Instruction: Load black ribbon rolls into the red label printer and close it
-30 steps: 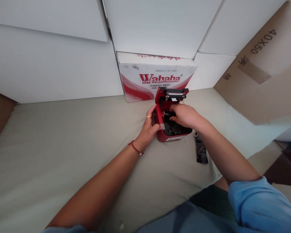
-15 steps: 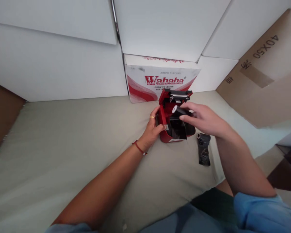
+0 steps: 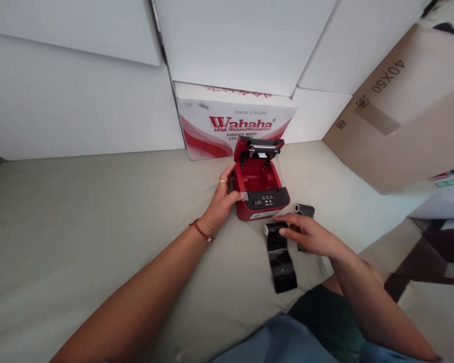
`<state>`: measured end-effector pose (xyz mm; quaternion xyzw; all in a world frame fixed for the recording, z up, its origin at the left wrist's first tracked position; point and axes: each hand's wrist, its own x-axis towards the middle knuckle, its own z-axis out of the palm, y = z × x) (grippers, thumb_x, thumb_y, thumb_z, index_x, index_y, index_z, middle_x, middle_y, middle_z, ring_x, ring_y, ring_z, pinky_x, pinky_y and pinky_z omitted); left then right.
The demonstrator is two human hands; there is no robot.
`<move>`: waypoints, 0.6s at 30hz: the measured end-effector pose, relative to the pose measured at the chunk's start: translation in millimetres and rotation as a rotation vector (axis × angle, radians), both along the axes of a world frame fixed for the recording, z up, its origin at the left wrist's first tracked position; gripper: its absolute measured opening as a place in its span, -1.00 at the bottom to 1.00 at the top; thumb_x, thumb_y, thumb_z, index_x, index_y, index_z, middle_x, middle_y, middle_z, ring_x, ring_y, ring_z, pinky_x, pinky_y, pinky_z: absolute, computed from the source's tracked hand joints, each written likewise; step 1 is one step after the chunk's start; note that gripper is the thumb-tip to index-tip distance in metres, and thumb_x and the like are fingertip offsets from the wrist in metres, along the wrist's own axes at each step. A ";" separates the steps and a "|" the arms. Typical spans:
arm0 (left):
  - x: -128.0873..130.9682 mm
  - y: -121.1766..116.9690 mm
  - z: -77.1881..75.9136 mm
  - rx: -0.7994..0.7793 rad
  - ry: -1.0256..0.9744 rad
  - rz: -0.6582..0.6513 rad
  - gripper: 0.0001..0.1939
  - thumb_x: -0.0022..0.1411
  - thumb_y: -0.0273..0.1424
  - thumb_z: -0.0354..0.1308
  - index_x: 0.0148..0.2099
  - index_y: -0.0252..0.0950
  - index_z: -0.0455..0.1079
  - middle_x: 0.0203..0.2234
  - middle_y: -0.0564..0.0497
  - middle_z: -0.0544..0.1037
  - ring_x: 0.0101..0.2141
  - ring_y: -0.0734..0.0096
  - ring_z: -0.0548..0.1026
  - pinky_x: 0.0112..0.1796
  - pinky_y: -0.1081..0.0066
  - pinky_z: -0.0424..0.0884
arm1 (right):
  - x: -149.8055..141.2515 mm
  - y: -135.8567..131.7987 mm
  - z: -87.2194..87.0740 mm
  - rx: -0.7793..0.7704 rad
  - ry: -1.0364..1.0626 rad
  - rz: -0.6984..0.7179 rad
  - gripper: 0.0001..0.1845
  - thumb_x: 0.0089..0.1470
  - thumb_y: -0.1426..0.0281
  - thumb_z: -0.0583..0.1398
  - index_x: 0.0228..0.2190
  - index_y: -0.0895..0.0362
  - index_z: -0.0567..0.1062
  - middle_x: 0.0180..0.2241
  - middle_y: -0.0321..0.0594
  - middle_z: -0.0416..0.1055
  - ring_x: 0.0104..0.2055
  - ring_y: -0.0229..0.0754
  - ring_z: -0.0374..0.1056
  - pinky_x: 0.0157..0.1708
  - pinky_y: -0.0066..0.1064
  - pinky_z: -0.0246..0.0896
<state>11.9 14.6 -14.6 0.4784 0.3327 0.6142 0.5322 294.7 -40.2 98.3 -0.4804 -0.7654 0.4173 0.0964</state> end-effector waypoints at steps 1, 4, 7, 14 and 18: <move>-0.8 0.6 -1.8 0.011 0.006 0.001 -0.05 0.17 -0.26 0.36 0.57 0.00 0.17 0.59 -0.05 0.30 0.59 -0.08 0.23 0.59 -0.11 0.16 | 3.5 -0.3 -7.6 0.092 0.019 -0.070 -0.52 0.41 0.02 0.26 0.11 0.06 0.73 -0.07 -0.08 0.74 -0.21 -0.06 0.59 -0.15 -0.21 0.54; -2.6 2.2 -6.1 0.040 0.037 0.004 -0.09 0.22 -0.23 0.36 0.57 0.01 0.18 0.58 -0.04 0.32 0.58 -0.07 0.25 0.57 -0.09 0.19 | 32.7 4.9 -17.4 0.365 0.015 -0.348 -0.59 0.40 0.07 0.23 0.00 0.04 0.74 -0.04 -0.04 0.73 -0.12 0.00 0.61 -0.04 -0.13 0.55; -2.2 2.3 -6.7 0.028 0.043 0.010 -0.08 0.22 -0.24 0.35 0.57 0.00 0.18 0.58 -0.05 0.32 0.57 -0.09 0.26 0.56 -0.10 0.22 | 70.6 15.0 -20.8 0.476 -0.110 -0.510 -0.63 0.31 0.13 0.25 -0.06 0.07 0.74 -0.09 -0.03 0.70 -0.33 -0.06 0.51 -0.17 -0.11 0.53; 1.0 -0.8 -1.0 -0.028 -0.005 0.018 -0.06 0.16 -0.29 0.34 0.55 0.01 0.19 0.57 -0.04 0.33 0.58 -0.08 0.24 0.59 -0.12 0.15 | 85.1 33.7 -37.8 0.349 -0.333 -0.349 -0.57 0.31 0.21 0.25 0.10 0.07 0.71 0.04 0.02 0.65 -0.24 -0.02 0.57 -0.08 -0.09 0.54; 1.3 -1.0 1.3 -0.037 -0.013 0.003 -0.06 0.15 -0.30 0.34 0.55 0.02 0.18 0.57 -0.02 0.33 0.57 -0.08 0.24 0.59 -0.12 0.13 | 73.0 43.1 -25.0 0.310 -0.375 -0.302 -0.68 0.26 0.26 0.30 -0.02 0.07 0.73 -0.07 -0.03 0.66 -0.24 -0.02 0.57 -0.09 -0.14 0.50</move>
